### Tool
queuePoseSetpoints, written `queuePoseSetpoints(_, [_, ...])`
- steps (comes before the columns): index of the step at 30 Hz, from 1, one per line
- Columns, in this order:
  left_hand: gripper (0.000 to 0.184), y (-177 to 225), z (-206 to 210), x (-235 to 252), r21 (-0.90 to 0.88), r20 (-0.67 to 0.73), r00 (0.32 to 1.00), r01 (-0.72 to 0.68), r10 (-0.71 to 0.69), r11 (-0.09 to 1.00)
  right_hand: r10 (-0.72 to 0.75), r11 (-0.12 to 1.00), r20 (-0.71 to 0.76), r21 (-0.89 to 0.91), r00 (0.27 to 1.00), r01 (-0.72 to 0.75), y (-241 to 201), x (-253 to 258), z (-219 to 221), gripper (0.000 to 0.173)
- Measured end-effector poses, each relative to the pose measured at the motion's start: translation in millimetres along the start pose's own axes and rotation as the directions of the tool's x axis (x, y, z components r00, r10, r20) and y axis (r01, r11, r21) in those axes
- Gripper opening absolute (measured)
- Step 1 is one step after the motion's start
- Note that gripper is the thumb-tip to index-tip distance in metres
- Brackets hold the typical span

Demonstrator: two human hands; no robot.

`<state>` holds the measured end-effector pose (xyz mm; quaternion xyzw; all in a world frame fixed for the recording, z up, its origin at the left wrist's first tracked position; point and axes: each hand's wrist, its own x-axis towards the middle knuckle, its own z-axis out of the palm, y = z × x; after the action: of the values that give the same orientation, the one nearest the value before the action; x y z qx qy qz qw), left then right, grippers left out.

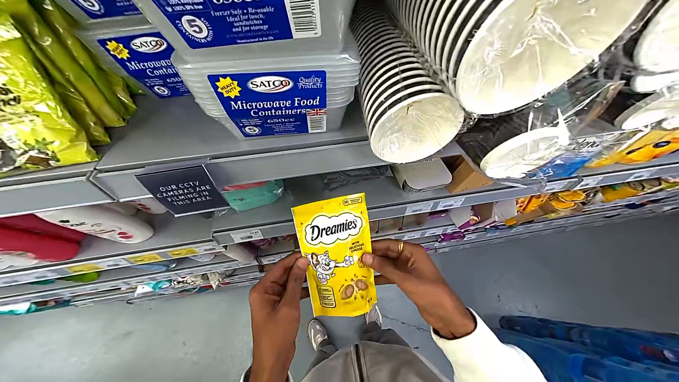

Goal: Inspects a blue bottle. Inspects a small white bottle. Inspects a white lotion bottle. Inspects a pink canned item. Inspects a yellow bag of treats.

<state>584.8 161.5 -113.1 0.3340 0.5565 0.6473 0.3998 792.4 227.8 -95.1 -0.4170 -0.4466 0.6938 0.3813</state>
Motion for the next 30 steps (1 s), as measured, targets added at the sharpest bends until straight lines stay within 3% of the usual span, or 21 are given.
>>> queuePoseSetpoints(9, [0.023, 10, 6, -5, -0.006, 0.039, 0.999, 0.011, -0.011, 1.000, 0.000, 0.994, -0.116, 0.105, 0.993, 0.012, -8, -8, 2, 0.014])
queuePoseSetpoints(18, [0.019, 17, 5, -8, -0.004, 0.033, 0.997, -0.065, 0.065, 0.998, 0.021, 0.990, -0.119, 0.144, 0.993, -0.004, -10, -9, 7, 0.015])
queuePoseSetpoints(30, [0.019, 25, 1, -11, -0.015, 0.015, 0.999, -0.049, 0.049, 0.999, 0.007, 0.988, -0.085, 0.156, 0.996, 0.007, -13, -11, 11, 0.016])
